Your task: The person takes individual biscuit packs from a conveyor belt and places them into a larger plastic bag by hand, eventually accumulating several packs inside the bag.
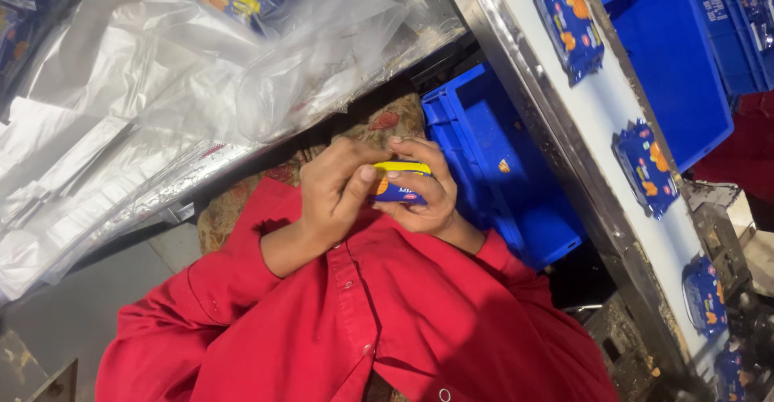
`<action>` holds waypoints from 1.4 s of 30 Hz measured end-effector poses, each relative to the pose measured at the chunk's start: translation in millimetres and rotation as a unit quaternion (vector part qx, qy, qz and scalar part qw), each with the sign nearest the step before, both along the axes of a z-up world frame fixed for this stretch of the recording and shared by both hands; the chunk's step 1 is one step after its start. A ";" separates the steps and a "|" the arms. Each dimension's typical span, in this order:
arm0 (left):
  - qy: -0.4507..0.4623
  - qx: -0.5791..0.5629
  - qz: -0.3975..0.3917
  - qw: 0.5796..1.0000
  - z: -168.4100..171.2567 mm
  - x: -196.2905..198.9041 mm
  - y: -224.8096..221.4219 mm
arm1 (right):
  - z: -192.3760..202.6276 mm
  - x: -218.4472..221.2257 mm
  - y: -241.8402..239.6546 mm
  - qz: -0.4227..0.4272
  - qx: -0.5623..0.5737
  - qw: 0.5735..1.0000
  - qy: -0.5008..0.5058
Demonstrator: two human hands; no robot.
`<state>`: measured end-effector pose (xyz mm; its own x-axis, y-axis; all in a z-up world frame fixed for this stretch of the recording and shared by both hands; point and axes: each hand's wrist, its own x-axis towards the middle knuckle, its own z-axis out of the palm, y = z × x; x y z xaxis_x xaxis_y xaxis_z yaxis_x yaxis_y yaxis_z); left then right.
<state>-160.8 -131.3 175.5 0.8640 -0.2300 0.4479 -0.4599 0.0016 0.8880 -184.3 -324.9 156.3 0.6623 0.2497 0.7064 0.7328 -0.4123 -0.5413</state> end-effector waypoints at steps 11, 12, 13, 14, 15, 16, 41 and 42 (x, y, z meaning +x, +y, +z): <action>-0.042 0.003 0.047 0.998 6.4 -2.4 -6.5 | -19.1 -8.1 1.5 -0.014 0.008 1.000 0.009; -0.046 0.007 0.053 0.998 6.1 -2.5 -6.8 | -19.7 -8.2 2.2 -0.016 0.008 1.000 0.006; -0.051 0.011 0.058 0.997 5.9 -2.5 -7.3 | -20.1 -8.3 3.1 -0.018 0.008 1.000 0.003; -0.055 0.014 0.064 0.996 5.4 -2.1 -7.9 | -20.3 -7.8 4.0 -0.021 0.007 1.000 0.000; -0.047 0.027 0.075 0.996 4.9 -1.7 -8.3 | -20.0 -7.5 5.1 -0.026 0.003 1.000 0.005; -0.039 0.038 0.084 0.995 4.4 -0.9 -9.0 | -18.8 -7.4 6.1 -0.034 -0.002 0.999 0.009; 0.110 0.258 0.197 0.939 -99.1 86.1 77.7 | 11.3 213.7 -167.3 -0.455 -0.293 0.839 0.049; 0.115 0.216 0.197 0.949 -98.7 88.6 77.9 | 13.5 257.3 -144.1 -0.458 -0.313 0.829 0.072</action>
<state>-72.3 -53.4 76.8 0.9846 0.0114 0.1746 -0.1435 -0.5180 0.8433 73.0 -469.0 169.8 0.8432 -0.1170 0.5248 -0.0968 -0.9931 -0.0658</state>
